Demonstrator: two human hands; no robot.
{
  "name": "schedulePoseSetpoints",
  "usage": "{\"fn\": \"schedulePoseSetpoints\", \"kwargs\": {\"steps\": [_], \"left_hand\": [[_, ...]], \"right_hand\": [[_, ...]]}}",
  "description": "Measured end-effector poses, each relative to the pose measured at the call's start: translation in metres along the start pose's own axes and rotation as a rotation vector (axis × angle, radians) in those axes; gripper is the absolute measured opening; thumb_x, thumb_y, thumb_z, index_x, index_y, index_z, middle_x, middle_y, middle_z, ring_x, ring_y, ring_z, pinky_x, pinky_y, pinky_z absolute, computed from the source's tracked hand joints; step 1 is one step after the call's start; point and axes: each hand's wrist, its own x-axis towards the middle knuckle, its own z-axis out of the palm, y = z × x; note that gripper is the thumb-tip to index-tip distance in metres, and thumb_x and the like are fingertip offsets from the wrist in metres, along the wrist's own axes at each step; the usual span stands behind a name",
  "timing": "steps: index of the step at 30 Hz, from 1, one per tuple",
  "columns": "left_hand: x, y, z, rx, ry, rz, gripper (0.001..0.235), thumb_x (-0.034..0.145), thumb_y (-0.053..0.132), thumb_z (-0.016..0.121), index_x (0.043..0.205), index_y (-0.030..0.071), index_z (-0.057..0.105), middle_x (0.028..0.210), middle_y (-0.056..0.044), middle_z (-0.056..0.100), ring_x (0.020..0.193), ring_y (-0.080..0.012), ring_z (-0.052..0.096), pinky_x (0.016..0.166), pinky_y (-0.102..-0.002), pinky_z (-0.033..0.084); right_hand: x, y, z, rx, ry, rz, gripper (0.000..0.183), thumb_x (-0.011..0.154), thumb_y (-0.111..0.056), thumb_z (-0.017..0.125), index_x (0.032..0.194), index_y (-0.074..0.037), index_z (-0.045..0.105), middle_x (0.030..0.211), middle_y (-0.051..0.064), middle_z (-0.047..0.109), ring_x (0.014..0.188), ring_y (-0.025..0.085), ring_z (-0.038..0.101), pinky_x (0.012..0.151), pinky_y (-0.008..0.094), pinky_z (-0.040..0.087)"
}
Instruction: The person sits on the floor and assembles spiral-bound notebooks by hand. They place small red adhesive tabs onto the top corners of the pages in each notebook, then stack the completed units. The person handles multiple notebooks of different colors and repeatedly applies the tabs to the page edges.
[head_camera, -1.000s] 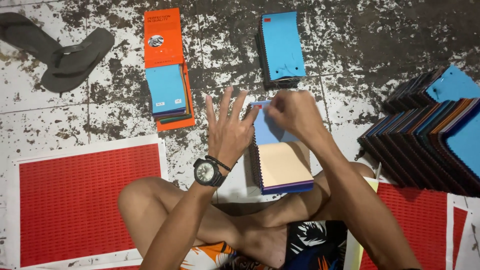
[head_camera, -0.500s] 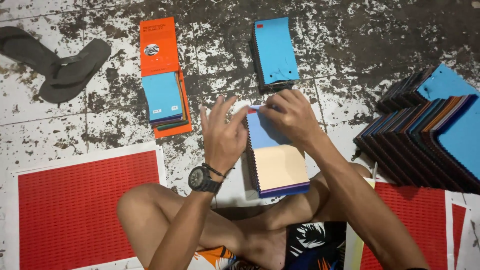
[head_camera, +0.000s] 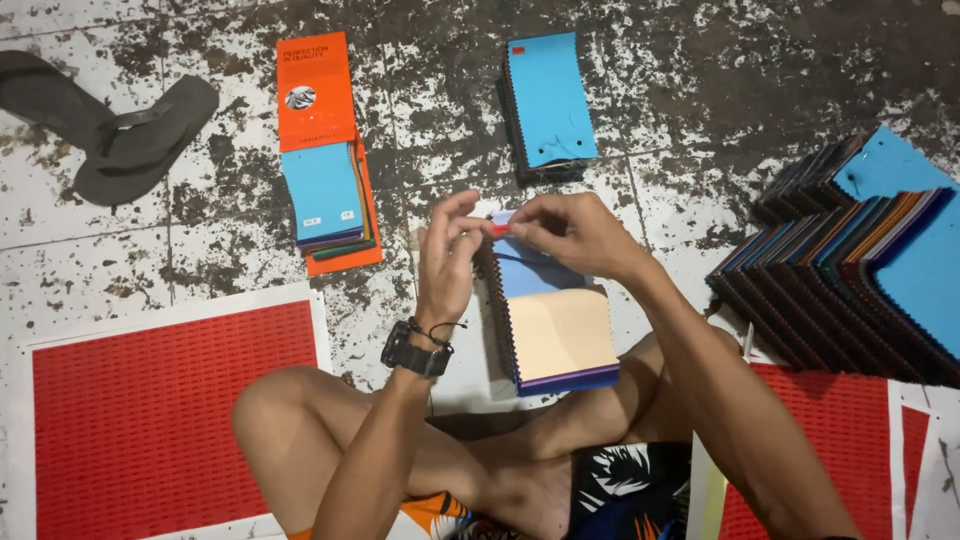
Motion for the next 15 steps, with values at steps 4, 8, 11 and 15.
{"fn": "schedulePoseSetpoints", "kwargs": {"steps": [4, 8, 11, 15], "left_hand": [[0.001, -0.006, 0.002, 0.061, -0.003, 0.008, 0.047, 0.095, 0.026, 0.043, 0.14, 0.018, 0.048, 0.097, -0.005, 0.075, 0.14, -0.0321, 0.047, 0.116, -0.067, -0.012], [-0.006, 0.003, 0.002, 0.368, 0.131, 0.124, 0.038, 0.097, 0.026, 0.041, 0.133, 0.017, 0.053, 0.107, -0.007, 0.074, 0.133, -0.0336, 0.054, 0.114, -0.074, -0.004], [-0.008, -0.004, -0.005, 0.642, 0.192, 0.242, 0.033, 0.097, 0.017, 0.042, 0.123, 0.019, 0.061, 0.113, -0.005, 0.072, 0.132, -0.032, 0.053, 0.114, -0.075, 0.003], [-0.011, -0.007, -0.011, 0.847, 0.17, 0.326, 0.035, 0.093, 0.006, 0.048, 0.112, 0.024, 0.07, 0.122, -0.002, 0.066, 0.135, -0.0312, 0.048, 0.112, -0.076, 0.014]], "right_hand": [[0.0, 0.006, 0.003, 0.003, -0.016, 0.059, 0.011, 0.093, -0.009, 0.071, 0.099, -0.001, 0.076, 0.07, 0.014, 0.074, 0.064, 0.025, 0.069, 0.061, 0.039, 0.056], [0.004, 0.008, 0.004, -0.107, -0.015, 0.084, 0.013, 0.097, -0.013, 0.067, 0.099, -0.002, 0.074, 0.07, 0.014, 0.073, 0.066, 0.027, 0.071, 0.061, 0.039, 0.056], [0.006, 0.009, 0.005, -0.185, -0.014, 0.095, 0.015, 0.099, -0.013, 0.065, 0.1, -0.001, 0.074, 0.071, 0.014, 0.073, 0.066, 0.027, 0.07, 0.062, 0.039, 0.056], [0.008, 0.006, 0.005, -0.273, -0.032, 0.123, 0.017, 0.1, -0.014, 0.063, 0.103, -0.002, 0.075, 0.072, 0.013, 0.072, 0.067, 0.026, 0.07, 0.062, 0.038, 0.055]]}}
